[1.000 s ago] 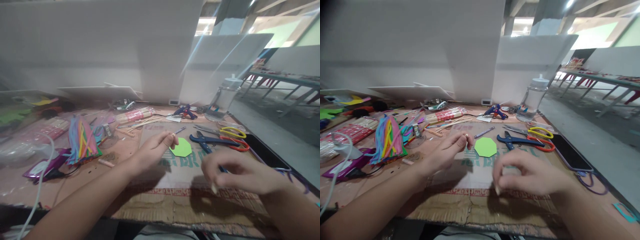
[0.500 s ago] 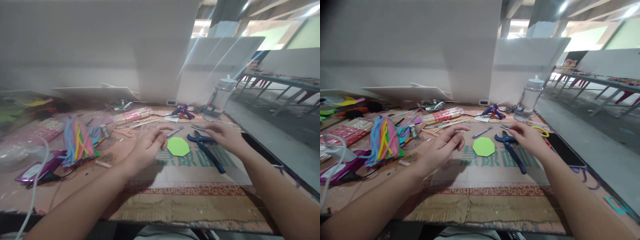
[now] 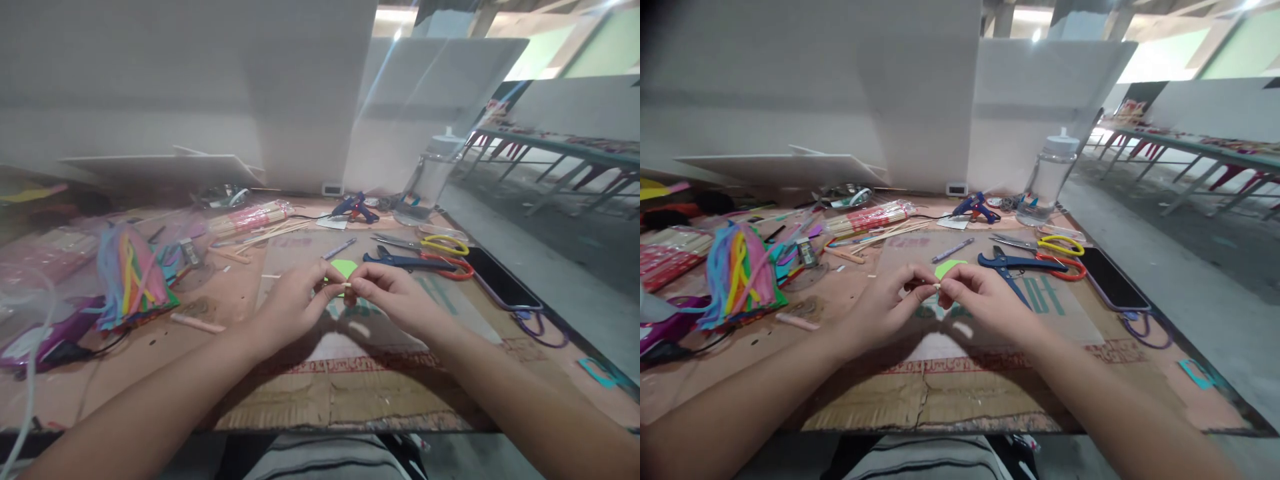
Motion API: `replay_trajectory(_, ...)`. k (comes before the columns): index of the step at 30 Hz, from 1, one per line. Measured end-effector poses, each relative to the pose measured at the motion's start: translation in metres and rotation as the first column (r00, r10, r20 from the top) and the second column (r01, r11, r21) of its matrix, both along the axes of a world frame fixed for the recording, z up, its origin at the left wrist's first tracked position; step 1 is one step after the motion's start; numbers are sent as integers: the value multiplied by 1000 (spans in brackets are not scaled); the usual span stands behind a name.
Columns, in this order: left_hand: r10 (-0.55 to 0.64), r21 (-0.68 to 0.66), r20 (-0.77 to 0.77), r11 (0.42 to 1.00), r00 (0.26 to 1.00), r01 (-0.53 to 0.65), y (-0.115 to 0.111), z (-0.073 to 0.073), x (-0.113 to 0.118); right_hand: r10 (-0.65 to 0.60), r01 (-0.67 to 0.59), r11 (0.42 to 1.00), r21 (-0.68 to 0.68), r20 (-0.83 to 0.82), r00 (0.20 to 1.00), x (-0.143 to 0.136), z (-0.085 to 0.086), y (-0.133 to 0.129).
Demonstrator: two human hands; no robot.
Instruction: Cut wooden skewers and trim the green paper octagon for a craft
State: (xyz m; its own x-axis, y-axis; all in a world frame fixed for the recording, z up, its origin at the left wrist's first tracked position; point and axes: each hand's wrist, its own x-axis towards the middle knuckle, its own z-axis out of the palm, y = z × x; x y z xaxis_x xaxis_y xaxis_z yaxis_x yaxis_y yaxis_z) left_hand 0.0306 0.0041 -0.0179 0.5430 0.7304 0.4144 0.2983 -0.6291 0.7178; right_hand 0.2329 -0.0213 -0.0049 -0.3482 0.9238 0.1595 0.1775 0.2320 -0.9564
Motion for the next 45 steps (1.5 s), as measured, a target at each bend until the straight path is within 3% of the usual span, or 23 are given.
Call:
replay_trajectory(5,29,-54,50,998,998,-27,1,-1,2,32,-34,999,33,54,998,3,-1,-1)
replay_trajectory(9,111,-129,93,987,989,-99,5,6,-2,99,-107,992,60,122,988,24,10,-6)
replay_trajectory(11,145,-130,102,983,984,-131,9,9,-6,250,-255,967,30,116,961,43,21,-7)
replay_trajectory(13,168,-109,111,982,980,-156,13,10,-10,486,-483,874,-62,175,856,64,33,-6)
replay_trajectory(14,176,-96,112,982,978,-165,15,10,-11,533,-526,845,-99,238,812,73,38,-3)
replay_trajectory(15,181,-83,112,981,977,-173,17,10,-12,502,-496,861,-111,332,798,82,41,0)
replay_trajectory(17,196,-65,107,980,975,-190,19,10,-13,209,-252,968,0,557,804,97,41,11)
replay_trajectory(19,218,-55,99,975,971,-213,20,9,-14,-131,3,985,175,723,678,110,31,23)
replay_trajectory(20,229,-52,95,973,969,-225,20,9,-14,-208,56,975,216,787,581,115,23,29)
replay_trajectory(23,240,-62,82,970,967,-235,21,7,-15,-240,88,971,224,924,299,122,-3,40)
replay_trajectory(25,235,-92,94,970,967,-227,22,6,-15,-259,94,965,245,948,187,118,-17,42)
replay_trajectory(31,229,-173,139,964,964,-204,24,3,-12,-425,137,901,412,902,79,91,-46,44)
replay_trajectory(36,182,-221,178,965,967,-141,25,3,-11,-569,155,819,552,816,101,84,-55,53)
replay_trajectory(41,123,-234,177,969,976,-79,22,3,-11,-681,160,724,671,658,322,81,-32,48)
replay_trajectory(45,140,-199,158,974,977,-107,21,4,-11,-719,86,558,825,430,546,62,-16,28)
